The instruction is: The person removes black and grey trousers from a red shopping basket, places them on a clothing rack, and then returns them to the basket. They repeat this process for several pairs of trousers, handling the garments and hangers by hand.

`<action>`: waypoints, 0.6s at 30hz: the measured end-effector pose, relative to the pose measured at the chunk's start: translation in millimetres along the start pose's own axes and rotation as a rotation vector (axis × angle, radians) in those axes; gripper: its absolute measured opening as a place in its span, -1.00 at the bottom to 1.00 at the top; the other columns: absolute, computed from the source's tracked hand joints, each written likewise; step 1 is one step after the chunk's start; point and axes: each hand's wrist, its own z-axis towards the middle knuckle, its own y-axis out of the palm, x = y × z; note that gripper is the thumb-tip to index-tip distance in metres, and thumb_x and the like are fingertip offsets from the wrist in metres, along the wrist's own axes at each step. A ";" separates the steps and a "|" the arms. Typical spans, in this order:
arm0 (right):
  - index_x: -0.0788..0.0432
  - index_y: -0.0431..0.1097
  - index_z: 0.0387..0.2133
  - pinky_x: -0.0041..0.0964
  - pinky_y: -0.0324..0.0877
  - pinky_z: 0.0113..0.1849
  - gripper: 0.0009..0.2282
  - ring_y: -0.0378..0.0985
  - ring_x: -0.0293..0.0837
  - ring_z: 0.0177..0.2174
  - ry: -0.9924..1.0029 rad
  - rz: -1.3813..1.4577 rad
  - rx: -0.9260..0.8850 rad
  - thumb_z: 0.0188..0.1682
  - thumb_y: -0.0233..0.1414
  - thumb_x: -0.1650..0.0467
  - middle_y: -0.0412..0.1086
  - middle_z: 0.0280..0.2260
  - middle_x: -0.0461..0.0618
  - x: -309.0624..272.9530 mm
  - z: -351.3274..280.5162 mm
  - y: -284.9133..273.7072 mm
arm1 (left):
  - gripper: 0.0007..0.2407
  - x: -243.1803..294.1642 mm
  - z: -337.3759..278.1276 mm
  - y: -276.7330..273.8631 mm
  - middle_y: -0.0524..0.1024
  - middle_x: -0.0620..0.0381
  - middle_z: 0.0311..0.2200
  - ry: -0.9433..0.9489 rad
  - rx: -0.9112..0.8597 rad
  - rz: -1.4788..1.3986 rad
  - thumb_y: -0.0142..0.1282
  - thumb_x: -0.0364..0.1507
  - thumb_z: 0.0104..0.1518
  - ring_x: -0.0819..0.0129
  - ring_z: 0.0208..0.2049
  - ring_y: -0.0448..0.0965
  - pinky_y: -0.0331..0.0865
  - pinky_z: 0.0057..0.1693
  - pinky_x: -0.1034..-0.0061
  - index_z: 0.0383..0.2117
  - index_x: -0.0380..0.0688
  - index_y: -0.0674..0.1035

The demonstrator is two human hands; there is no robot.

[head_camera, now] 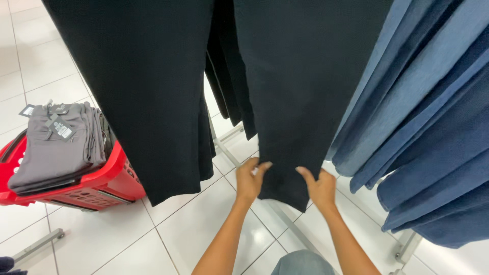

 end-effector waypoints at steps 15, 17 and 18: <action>0.38 0.52 -0.40 -0.12 0.51 -0.39 -0.62 0.66 0.10 -0.33 0.131 0.035 -0.124 -0.10 0.30 0.21 0.56 -0.43 0.26 20.0 -30.7 30.9 | -0.87 -22.0 -41.4 4.8 0.62 0.11 -0.37 -0.163 -0.081 -0.064 0.31 -0.33 0.16 0.37 -0.20 0.60 0.42 0.08 0.44 -0.35 -0.08 0.67; 0.37 0.53 -0.38 -0.13 0.51 -0.35 -0.65 0.65 0.09 -0.31 0.134 0.034 -0.129 -0.09 0.29 0.23 0.56 -0.41 0.24 22.9 -32.5 30.8 | -0.86 -15.8 -41.8 -3.4 0.61 0.02 -0.35 -0.149 -0.079 -0.049 0.31 -0.34 0.15 0.24 -0.18 0.61 0.44 0.07 0.35 -0.34 -0.13 0.67; 0.37 0.54 -0.36 -0.14 0.51 -0.31 -0.68 0.65 0.07 -0.29 0.132 0.033 -0.128 -0.08 0.28 0.26 0.57 -0.38 0.23 24.6 -32.7 30.0 | -0.84 -12.2 -41.4 -6.7 0.61 -0.07 -0.34 -0.127 -0.076 -0.036 0.31 -0.35 0.14 0.10 -0.16 0.62 0.46 0.05 0.25 -0.33 -0.19 0.67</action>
